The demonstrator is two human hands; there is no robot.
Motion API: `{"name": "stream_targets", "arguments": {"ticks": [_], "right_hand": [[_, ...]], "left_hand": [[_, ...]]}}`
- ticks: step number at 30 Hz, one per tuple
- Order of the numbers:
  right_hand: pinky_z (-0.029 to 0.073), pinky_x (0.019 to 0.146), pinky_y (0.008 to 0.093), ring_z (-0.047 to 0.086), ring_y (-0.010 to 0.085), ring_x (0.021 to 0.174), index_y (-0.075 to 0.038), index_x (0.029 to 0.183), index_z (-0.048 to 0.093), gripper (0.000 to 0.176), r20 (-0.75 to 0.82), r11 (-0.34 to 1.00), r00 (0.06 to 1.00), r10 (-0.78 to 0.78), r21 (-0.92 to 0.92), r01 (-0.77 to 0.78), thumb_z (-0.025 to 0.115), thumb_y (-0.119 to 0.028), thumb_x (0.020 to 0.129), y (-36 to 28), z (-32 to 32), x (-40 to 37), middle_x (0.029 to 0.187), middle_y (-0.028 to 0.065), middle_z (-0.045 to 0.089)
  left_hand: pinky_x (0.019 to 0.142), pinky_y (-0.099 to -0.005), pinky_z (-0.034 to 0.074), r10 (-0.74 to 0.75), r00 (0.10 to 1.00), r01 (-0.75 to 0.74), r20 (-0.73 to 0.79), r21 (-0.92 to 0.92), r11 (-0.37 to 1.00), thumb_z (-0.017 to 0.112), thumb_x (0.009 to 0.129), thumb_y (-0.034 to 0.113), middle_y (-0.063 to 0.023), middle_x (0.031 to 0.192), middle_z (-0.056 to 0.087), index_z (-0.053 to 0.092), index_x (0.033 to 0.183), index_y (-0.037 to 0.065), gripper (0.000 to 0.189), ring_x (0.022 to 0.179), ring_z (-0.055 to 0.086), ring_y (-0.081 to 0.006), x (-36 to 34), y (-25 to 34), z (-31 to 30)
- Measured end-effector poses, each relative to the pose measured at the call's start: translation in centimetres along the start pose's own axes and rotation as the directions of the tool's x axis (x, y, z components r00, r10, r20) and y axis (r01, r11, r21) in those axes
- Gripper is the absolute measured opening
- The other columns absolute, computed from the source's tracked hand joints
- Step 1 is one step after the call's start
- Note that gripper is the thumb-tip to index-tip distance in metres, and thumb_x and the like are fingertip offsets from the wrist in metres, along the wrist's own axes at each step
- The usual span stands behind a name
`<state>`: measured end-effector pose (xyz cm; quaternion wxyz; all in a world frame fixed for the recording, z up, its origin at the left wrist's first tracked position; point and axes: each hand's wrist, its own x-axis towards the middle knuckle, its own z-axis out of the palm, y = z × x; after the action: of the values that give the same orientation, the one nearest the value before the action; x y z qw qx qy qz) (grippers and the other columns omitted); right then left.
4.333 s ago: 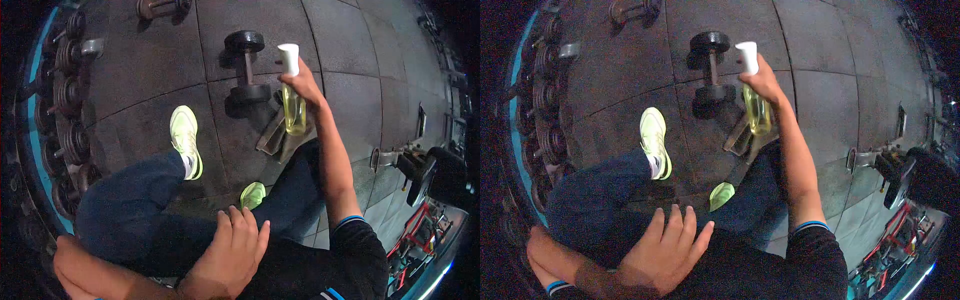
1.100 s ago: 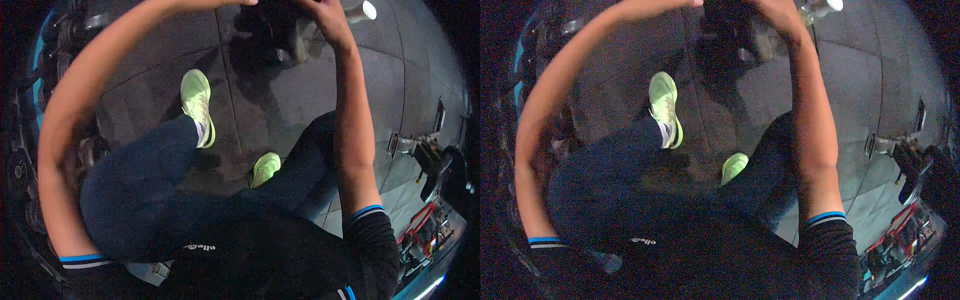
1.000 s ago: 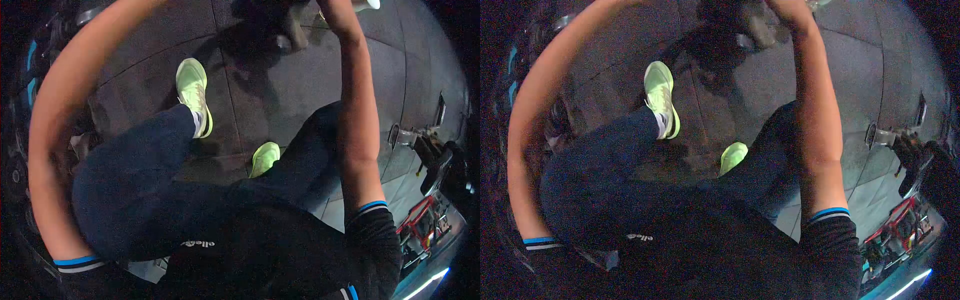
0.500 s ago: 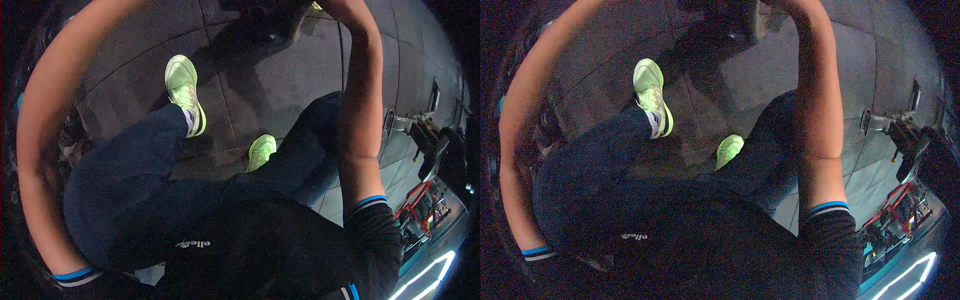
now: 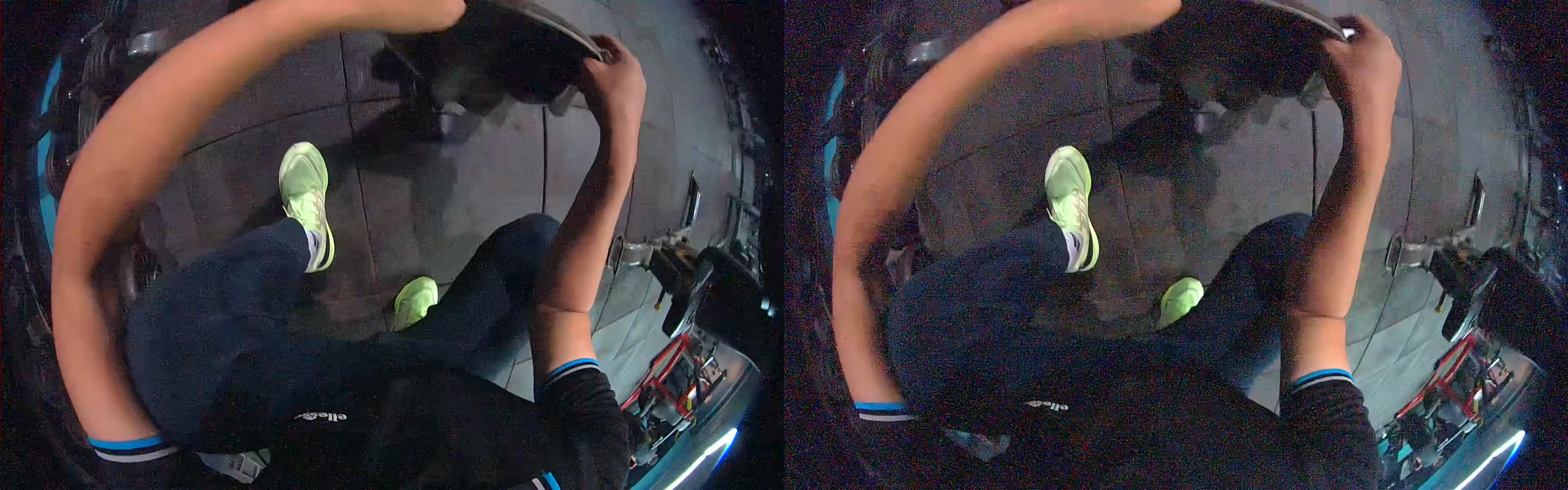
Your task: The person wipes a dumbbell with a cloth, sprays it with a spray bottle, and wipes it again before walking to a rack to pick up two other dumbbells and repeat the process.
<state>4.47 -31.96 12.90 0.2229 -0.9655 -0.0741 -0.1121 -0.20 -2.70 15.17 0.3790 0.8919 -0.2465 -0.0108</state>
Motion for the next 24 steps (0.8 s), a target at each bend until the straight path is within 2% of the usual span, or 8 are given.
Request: {"name": "stream_targets", "arguments": {"ticks": [4, 6, 9, 11, 13, 16, 19, 24], "right_hand": [[0.054, 0.075, 0.0393, 0.070, 0.0319, 0.076, -0.003, 0.099, 0.076, 0.030, -0.117, 0.978, 0.975, 0.186, 0.118, -0.173, 0.068, -0.023, 0.077, 5.8, 4.5, 2.5, 0.084, 0.0175, 0.074], [0.053, 0.074, 0.0392, 0.070, 0.0273, 0.079, 0.002, 0.097, 0.073, 0.026, -0.095, 0.868, 0.972, 0.216, 0.474, -0.147, 0.061, -0.012, 0.080, 4.3, 7.4, 1.8, 0.084, 0.0175, 0.074], [0.053, 0.087, 0.0411, 0.070, 0.0355, 0.097, 0.002, 0.114, 0.067, 0.040, -0.330, 0.852, 0.901, -0.281, 0.348, 0.392, 0.053, 0.007, 0.077, 3.3, 16.4, 1.0, 0.102, 0.0185, 0.073], [0.048, 0.104, 0.0411, 0.062, 0.0414, 0.117, -0.002, 0.128, 0.063, 0.050, 0.011, 0.833, 0.926, -0.378, 0.441, 0.335, 0.047, 0.005, 0.081, -1.0, 19.8, -0.4, 0.123, 0.0218, 0.067], [0.044, 0.107, 0.0505, 0.055, 0.0439, 0.127, -0.008, 0.137, 0.056, 0.053, 0.179, 0.848, 0.869, -0.462, 0.377, 0.374, 0.057, -0.004, 0.085, -3.4, 24.6, -1.8, 0.137, 0.0200, 0.060], [0.034, 0.107, 0.0678, 0.034, 0.0446, 0.144, -0.014, 0.146, 0.050, 0.071, 0.178, 0.763, 0.766, -0.617, -0.100, 0.638, 0.073, -0.034, 0.081, -5.0, 27.1, -5.0, 0.159, 0.0172, 0.037], [0.033, 0.110, 0.0649, 0.035, 0.0440, 0.142, -0.017, 0.151, 0.043, 0.082, 0.082, 0.826, 0.822, -0.563, 0.086, 0.557, 0.075, -0.037, 0.078, -3.3, 27.2, -4.3, 0.158, 0.0174, 0.037], [0.039, 0.112, 0.0511, 0.043, 0.0434, 0.138, 0.006, 0.145, 0.040, 0.107, 0.039, 0.995, 0.997, -0.065, 0.075, 0.062, 0.084, -0.048, 0.064, -2.6, 29.5, -2.6, 0.149, 0.0290, 0.043]], "left_hand": [[0.086, -0.0471, 0.052, 0.039, 0.999, -0.038, 0.016, -0.066, 0.997, 0.057, 0.084, 0.011, -0.0262, 0.102, 0.068, 0.061, 0.116, -0.002, 0.035, 0.099, 0.068, -0.0398, 0.0, -1.0, 1.9], [0.079, -0.0491, 0.054, 0.094, 0.995, -0.097, -0.041, -0.083, 0.992, 0.056, 0.085, 0.010, -0.0226, 0.097, 0.070, 0.062, 0.121, 0.003, 0.037, 0.091, 0.071, -0.0364, -1.1, -2.5, 5.1], [0.087, -0.0521, 0.055, 0.027, 0.935, -0.090, 0.354, 0.164, 0.982, 0.058, 0.086, 0.013, -0.0254, 0.100, 0.069, 0.052, 0.123, 0.002, 0.039, 0.099, 0.068, -0.0423, -4.5, -3.5, 8.0], [0.091, -0.0525, 0.056, -0.257, 0.687, -0.024, 0.680, 0.375, 0.927, 0.067, 0.088, 0.023, -0.0219, 0.114, 0.068, 0.053, 0.131, 0.001, 0.050, 0.108, 0.066, -0.0398, -6.0, -3.8, 8.3], [0.089, -0.0508, 0.057, -0.419, 0.475, -0.005, 0.774, 0.479, 0.878, 0.070, 0.087, 0.029, -0.0209, 0.105, 0.071, 0.063, 0.119, -0.001, 0.044, 0.105, 0.068, -0.0403, -6.6, -4.2, 8.0], [0.089, -0.0507, 0.056, -0.485, 0.487, 0.067, 0.727, 0.522, 0.850, 0.068, 0.090, 0.029, -0.0210, 0.104, 0.071, 0.064, 0.118, -0.001, 0.041, 0.105, 0.067, -0.0412, -7.4, -5.3, 7.2], [0.092, -0.0512, 0.054, -0.462, 0.583, 0.134, 0.668, 0.481, 0.866, 0.067, 0.092, 0.029, -0.0220, 0.109, 0.069, 0.062, 0.120, -0.002, 0.043, 0.107, 0.066, -0.0414, -8.4, -6.5, 7.2], [0.096, -0.0514, 0.052, -0.425, 0.614, 0.184, 0.666, 0.403, 0.897, 0.066, 0.093, 0.030, -0.0237, 0.117, 0.066, 0.058, 0.127, -0.002, 0.048, 0.113, 0.063, -0.0410, -10.8, -7.2, 7.8]]}}
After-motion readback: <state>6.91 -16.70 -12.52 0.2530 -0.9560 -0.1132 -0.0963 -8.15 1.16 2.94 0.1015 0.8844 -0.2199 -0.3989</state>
